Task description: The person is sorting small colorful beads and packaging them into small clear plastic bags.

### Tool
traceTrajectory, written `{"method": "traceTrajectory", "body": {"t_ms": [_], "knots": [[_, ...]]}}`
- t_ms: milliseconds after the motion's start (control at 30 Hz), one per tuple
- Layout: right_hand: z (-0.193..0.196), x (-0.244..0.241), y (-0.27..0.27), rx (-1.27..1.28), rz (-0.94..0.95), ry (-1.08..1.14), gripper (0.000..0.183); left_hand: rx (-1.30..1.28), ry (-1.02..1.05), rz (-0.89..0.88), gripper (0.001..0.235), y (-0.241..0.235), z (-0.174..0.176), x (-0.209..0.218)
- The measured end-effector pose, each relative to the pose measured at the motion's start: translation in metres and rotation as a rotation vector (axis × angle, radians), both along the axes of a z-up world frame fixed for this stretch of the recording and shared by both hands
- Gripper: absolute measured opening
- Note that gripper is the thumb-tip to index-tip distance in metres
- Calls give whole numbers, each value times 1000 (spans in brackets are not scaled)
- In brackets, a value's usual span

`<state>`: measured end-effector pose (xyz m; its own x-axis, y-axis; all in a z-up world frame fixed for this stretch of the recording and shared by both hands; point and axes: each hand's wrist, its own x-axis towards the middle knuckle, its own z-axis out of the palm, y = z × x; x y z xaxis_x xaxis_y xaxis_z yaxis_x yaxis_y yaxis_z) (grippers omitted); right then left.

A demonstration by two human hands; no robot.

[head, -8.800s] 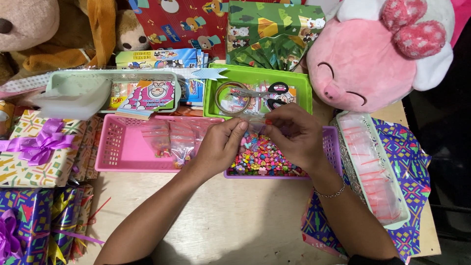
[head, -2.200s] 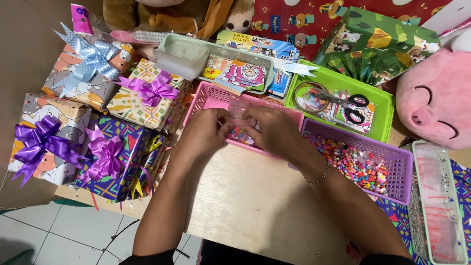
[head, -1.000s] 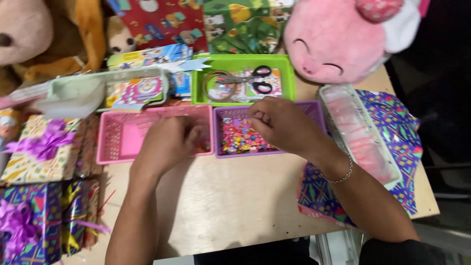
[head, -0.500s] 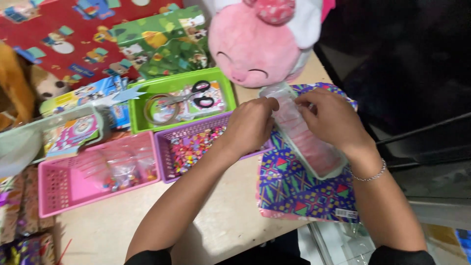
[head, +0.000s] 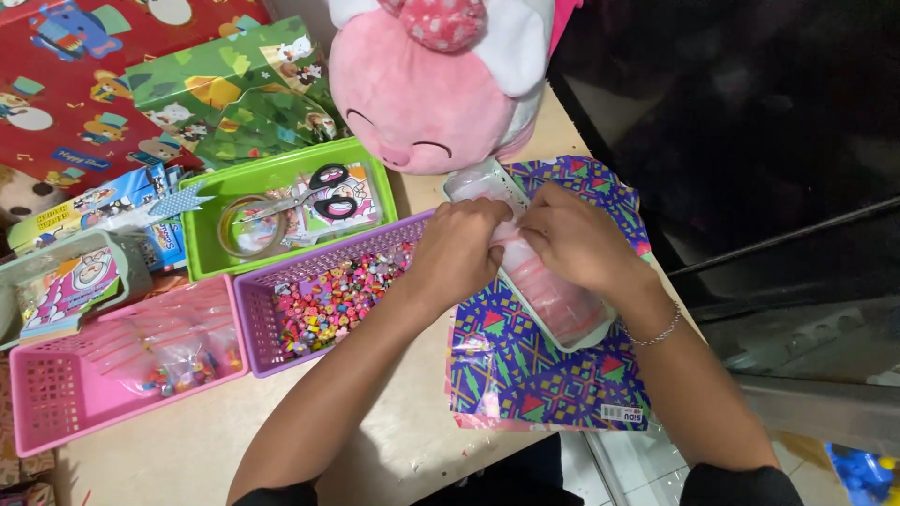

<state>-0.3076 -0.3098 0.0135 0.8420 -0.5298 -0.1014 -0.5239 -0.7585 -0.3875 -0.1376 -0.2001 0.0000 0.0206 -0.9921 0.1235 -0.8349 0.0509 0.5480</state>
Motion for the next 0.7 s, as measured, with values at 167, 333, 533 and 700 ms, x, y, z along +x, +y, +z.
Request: {"method": "traceTrajectory", "body": {"t_ms": [167,333,533,700], "knots": [[36,3,4,178,-27,-238,17,-182,60,-17,38,18,31,-1],[58,25,30,393,80,-408,15,-349,122,42,11,52,45,19],[68,67,69,432,220,-691,27,-334,323,321,4,111,58,55],[74,109,100,339,333,-756,9,-327,516,462,8,151,42,80]]}}
